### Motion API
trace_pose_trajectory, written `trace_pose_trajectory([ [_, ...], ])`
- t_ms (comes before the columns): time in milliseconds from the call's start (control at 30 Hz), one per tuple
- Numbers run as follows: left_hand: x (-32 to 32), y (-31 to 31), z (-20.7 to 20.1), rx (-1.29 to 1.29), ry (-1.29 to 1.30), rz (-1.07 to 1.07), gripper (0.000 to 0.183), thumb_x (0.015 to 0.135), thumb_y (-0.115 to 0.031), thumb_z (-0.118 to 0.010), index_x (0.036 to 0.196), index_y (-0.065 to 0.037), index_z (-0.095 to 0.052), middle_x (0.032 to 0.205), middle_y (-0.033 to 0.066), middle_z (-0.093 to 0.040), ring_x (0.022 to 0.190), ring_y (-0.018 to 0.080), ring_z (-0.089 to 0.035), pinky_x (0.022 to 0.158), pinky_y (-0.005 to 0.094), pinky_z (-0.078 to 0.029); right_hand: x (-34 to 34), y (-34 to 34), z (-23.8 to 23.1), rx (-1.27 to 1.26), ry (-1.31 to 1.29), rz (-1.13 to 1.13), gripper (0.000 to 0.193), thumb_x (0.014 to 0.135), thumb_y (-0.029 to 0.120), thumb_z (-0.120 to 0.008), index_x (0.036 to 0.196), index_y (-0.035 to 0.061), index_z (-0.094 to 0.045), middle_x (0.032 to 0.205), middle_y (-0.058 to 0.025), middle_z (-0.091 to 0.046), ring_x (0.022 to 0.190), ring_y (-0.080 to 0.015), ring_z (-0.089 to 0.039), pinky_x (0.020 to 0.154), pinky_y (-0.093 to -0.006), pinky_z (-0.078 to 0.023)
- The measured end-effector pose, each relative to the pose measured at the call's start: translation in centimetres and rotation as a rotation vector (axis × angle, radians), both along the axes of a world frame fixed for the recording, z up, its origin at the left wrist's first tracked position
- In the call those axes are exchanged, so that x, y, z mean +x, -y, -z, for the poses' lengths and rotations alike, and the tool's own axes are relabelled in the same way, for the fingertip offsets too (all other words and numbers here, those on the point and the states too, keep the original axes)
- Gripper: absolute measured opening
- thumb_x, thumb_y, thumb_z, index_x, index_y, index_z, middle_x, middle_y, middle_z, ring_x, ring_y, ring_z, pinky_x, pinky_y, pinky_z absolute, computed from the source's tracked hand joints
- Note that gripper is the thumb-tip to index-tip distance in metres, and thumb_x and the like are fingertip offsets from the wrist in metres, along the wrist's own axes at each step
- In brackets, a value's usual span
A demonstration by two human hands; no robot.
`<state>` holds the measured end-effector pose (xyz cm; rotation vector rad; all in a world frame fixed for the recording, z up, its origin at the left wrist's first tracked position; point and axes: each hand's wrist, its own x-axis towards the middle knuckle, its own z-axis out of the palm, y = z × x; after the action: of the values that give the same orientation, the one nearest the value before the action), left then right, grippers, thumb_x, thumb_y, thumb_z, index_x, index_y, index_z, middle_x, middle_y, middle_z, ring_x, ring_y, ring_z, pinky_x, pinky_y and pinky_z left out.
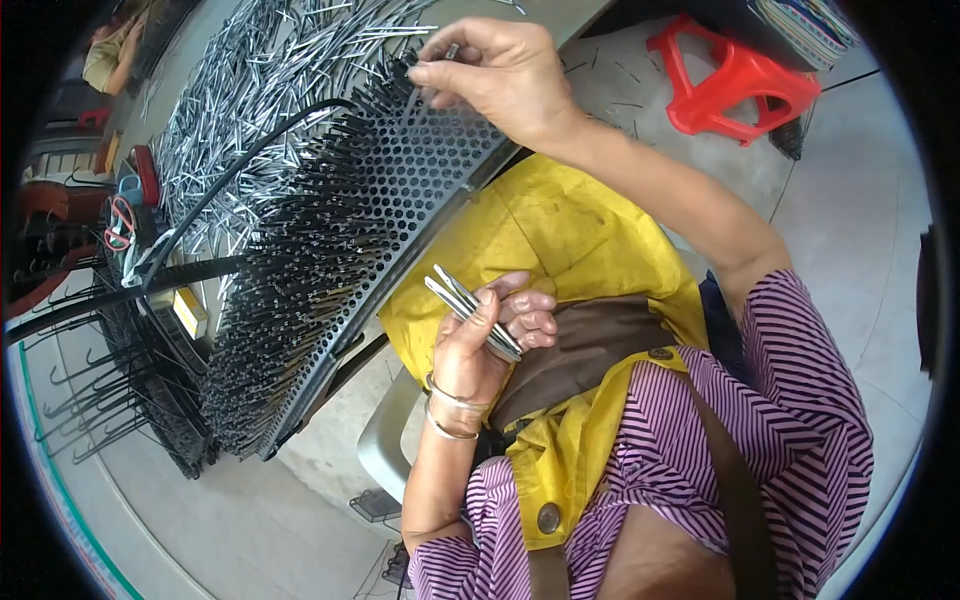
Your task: Sorting and placing thin metal rods into a perforated assembly rack at a factory workstation.
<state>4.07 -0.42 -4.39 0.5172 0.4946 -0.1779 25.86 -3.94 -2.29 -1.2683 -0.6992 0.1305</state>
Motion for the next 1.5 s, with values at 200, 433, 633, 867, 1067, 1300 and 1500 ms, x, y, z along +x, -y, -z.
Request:
trace_pose_trajectory([
  [200, -0.3, 0.0, 0.1, -0.017, 0.005, -0.002, 0.044, 0.087, -0.025, -0.048, 0.113, 0.010, -0.040, 0.094, 0.0242, -0.057, 0.076, 0.0298, -0.059, 0.067, 0.0376, -0.051, 0.5, -2.5, 1.6, 0.023, 0.186, 0.112, 0.009, 0.070, 0.007, -0.066, 0.075, 0.0018, -0.060, 0.056, -0.0035, -0.056, 0.048, -0.0076, -0.054, 0.044, -0.0230, -0.042],
  [433, -0.4, 0.0, 0.4, -0.031, -0.019, -0.023, 0.040, 0.087, -0.023, -0.047, 0.112, 0.009, -0.043, 0.091, 0.0242, -0.058, 0.074, 0.0311, -0.059, 0.065, 0.0390, -0.050, 1.1, -2.9, 1.6, -0.252, 0.665, 0.162, 0.011, 0.072, 0.009, -0.065, 0.078, 0.0016, -0.059, 0.062, -0.0070, -0.057, 0.054, -0.0140, -0.055, 0.049, -0.0247, -0.043],
  [633, -0.3, -0.2, 0.6, -0.019, -0.013, -0.022, 0.040, 0.087, -0.023, -0.047, 0.112, 0.009, -0.044, 0.091, 0.0241, -0.058, 0.074, 0.0308, -0.059, 0.064, 0.0380, -0.050, 0.9, -4.5, -0.1, -0.618, 0.915, 0.098, 0.020, 0.075, 0.016, -0.059, 0.064, 0.0014, -0.050, 0.053, -0.0141, -0.050, 0.050, -0.0306, -0.053, 0.048, -0.0398, -0.041],
  [867, -0.1, -0.3, 0.3, -0.008, -0.015, -0.008, 0.041, 0.087, -0.024, -0.047, 0.111, 0.008, -0.043, 0.092, 0.0224, -0.057, 0.075, 0.0284, -0.059, 0.065, 0.0366, -0.051, 0.3, -6.2, -2.8, -0.926, 1.004, -0.040, 0.013, 0.061, 0.004, -0.049, 0.069, -0.0003, -0.058, 0.069, -0.0193, -0.059, 0.066, -0.0330, -0.060, 0.057, -0.0441, -0.048],
  [1067, 0.0, -0.7, 0.2, -0.011, 0.050, -0.016, 0.042, 0.087, -0.024, -0.048, 0.112, 0.009, -0.042, 0.092, 0.0232, -0.057, 0.075, 0.0289, -0.059, 0.065, 0.0368, -0.051, -1.2, -2.7, -1.0, -0.638, 1.085, 0.020, 0.025, 0.074, 0.018, -0.061, 0.066, -0.0029, -0.051, 0.051, -0.0178, -0.048, 0.049, -0.0331, -0.053, 0.046, -0.0393, -0.041],
  [1300, 0.6, -0.6, -0.4, -0.101, 0.184, 0.020, 0.044, 0.086, -0.023, -0.048, 0.113, 0.011, -0.041, 0.092, 0.0259, -0.056, 0.076, 0.0310, -0.059, 0.066, 0.0384, -0.050, -6.4, 2.3, -0.8, -0.576, -0.369, -0.810, 0.018, 0.072, 0.009, -0.066, 0.079, -0.0060, -0.060, 0.060, -0.0040, -0.060, 0.051, -0.0051, -0.050, 0.045, -0.0203, -0.039],
  [1500, 0.7, 0.2, -0.9, -0.091, 0.140, 0.131, 0.047, 0.087, -0.027, -0.046, 0.116, 0.010, -0.039, 0.097, 0.0261, -0.054, 0.080, 0.0316, -0.059, 0.070, 0.0384, -0.050, -6.8, 4.2, 0.0, -0.478, -0.435, -0.773, 0.009, 0.071, 0.004, -0.064, 0.071, -0.0043, -0.061, 0.060, -0.0035, -0.059, 0.050, -0.0034, -0.049, 0.044, -0.0185, -0.039],
])
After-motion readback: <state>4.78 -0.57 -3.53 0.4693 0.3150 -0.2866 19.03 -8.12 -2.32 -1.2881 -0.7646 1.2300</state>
